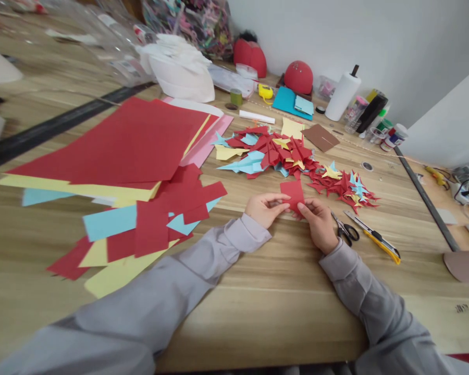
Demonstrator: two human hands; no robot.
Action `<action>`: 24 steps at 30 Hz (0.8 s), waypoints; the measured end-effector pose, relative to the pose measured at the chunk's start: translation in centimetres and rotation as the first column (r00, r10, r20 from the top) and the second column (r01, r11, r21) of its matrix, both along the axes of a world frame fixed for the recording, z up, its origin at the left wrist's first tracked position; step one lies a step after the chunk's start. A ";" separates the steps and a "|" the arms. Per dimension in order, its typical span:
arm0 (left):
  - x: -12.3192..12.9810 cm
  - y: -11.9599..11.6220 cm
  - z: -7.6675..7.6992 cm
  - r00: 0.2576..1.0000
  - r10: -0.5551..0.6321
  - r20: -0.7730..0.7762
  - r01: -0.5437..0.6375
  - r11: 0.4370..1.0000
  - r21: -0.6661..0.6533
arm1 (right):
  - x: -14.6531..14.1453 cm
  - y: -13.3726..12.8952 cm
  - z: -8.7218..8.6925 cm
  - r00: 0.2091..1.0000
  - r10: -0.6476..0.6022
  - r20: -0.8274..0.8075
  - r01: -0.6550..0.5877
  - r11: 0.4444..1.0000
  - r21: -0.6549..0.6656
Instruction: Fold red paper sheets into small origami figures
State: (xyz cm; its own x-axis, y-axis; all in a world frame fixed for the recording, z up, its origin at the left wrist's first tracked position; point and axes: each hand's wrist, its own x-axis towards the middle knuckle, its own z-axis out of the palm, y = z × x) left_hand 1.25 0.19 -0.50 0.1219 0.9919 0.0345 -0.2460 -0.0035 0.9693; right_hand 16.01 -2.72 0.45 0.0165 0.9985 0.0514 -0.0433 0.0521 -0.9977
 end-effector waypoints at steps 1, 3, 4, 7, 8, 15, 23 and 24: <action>0.0 0.0 0.0 1.000 0.001 -0.007 -0.001 1.000 0.004 | 0.0 0.0 0.0 1.000 0.000 0.000 0.000 1.000 0.001; 0.0 -0.1 0.1 1.000 0.002 -0.015 -0.002 1.000 0.011 | 0.0 0.0 0.0 1.000 0.000 -0.008 0.000 1.000 0.006; 0.0 -0.1 0.1 1.000 0.002 -0.018 -0.002 1.000 0.015 | 0.0 0.0 0.0 1.000 0.000 -0.014 0.000 1.000 0.008; 0.0 -0.1 0.1 1.000 -0.001 -0.030 0.002 0.999 0.033 | 0.1 0.0 0.0 1.000 -0.010 -0.023 0.010 1.000 0.007; 0.0 -0.1 0.1 0.999 -0.005 -0.034 0.006 0.999 0.038 | 0.1 0.0 -0.1 1.000 -0.014 -0.023 0.014 1.000 0.004; 0.1 -0.1 0.1 1.000 -0.025 -0.010 0.025 0.999 0.022 | 0.2 0.0 -0.3 0.998 -0.012 -0.060 0.012 1.000 -0.001; 0.0 -0.2 0.3 0.998 -0.022 -0.057 0.026 0.998 0.063 | 0.2 0.0 -0.1 0.999 -0.021 -0.035 0.021 1.000 -0.004; 0.0 -0.2 0.3 0.998 -0.025 -0.060 0.029 0.997 0.067 | 0.1 0.0 -0.1 0.999 -0.022 -0.036 0.021 1.000 -0.005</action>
State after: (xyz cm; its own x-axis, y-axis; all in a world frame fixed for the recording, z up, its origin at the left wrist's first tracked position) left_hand 1.23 0.01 -0.22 0.1520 0.9840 0.0932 -0.1894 -0.0635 0.9798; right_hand 16.15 -2.72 0.34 0.0397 0.9982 0.0457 -0.0782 0.0487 -0.9957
